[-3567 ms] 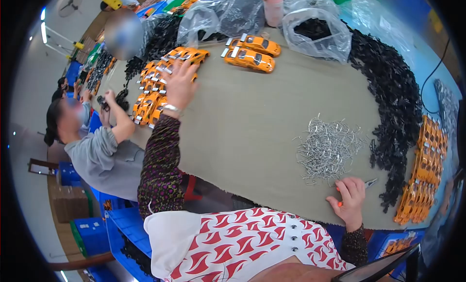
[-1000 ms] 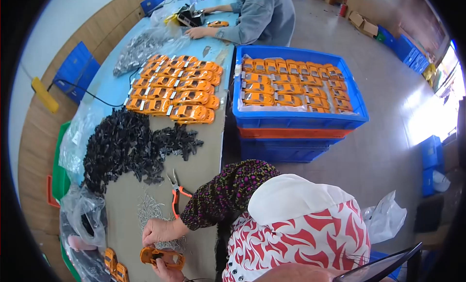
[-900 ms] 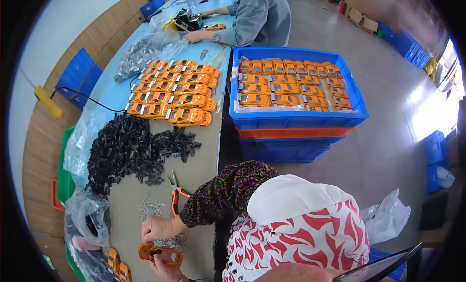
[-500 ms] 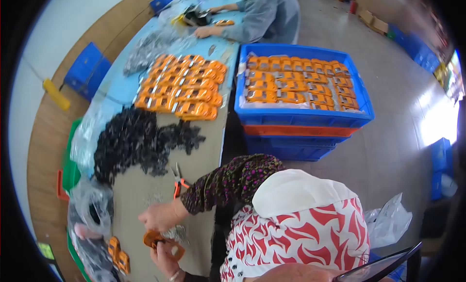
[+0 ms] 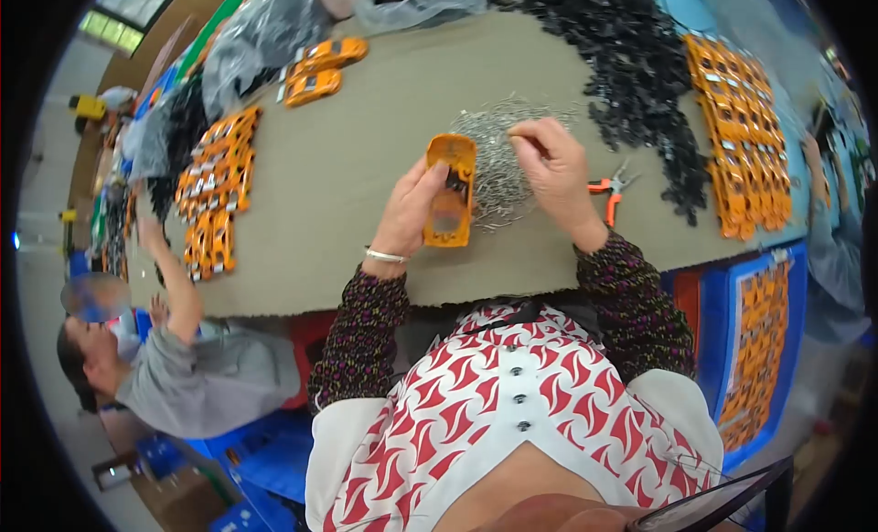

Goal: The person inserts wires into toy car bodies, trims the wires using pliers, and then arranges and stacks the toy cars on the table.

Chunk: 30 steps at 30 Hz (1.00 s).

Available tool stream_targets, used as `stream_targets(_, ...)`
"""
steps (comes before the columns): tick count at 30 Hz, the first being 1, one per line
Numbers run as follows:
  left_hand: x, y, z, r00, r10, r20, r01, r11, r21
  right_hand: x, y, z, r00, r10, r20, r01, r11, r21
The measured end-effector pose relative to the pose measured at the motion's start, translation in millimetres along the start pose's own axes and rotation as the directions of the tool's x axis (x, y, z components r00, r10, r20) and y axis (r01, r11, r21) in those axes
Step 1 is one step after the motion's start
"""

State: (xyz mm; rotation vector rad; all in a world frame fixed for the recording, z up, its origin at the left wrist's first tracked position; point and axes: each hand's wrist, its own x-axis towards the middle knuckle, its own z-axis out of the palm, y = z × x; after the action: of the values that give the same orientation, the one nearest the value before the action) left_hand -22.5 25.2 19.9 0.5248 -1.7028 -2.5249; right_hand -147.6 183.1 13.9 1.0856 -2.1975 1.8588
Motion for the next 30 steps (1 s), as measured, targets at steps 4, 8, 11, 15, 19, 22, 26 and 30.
stream_targets(4,5,-6,0,0.999,0.029,-0.037,-0.033,0.994,-0.104,-4,-13,9,0.998,-0.047,0.043,0.047,0.999,-0.006)
stream_targets(8,13,-19,4,0.995,0.100,-0.023,-0.102,0.990,-0.094,-9,-15,19,0.991,-0.114,0.069,0.121,0.987,-0.104)
stream_targets(11,17,-26,8,0.986,0.157,-0.063,-0.159,0.986,-0.042,-9,-8,20,0.984,-0.168,0.067,0.179,0.959,-0.219)
stream_targets(15,13,-17,19,0.987,0.141,-0.072,-0.130,0.981,0.142,-11,-5,18,0.987,-0.139,0.077,0.153,0.961,-0.229)
stream_targets(19,12,-16,20,0.993,0.099,-0.067,-0.095,0.993,0.069,-14,-2,23,0.995,-0.099,0.016,0.100,0.975,-0.199)
stream_targets(22,14,-19,20,0.990,0.117,-0.072,-0.116,0.993,0.029,-15,-3,26,0.995,-0.100,-0.006,0.096,0.975,-0.201)
stream_targets(26,15,-21,26,0.971,0.195,-0.138,-0.187,0.980,0.069,-20,-4,30,0.992,-0.126,-0.014,0.116,0.948,-0.297)
stream_targets(30,17,-25,21,0.937,0.321,-0.140,-0.251,0.894,0.372,-28,-11,23,0.983,-0.141,0.120,0.178,0.895,-0.410)
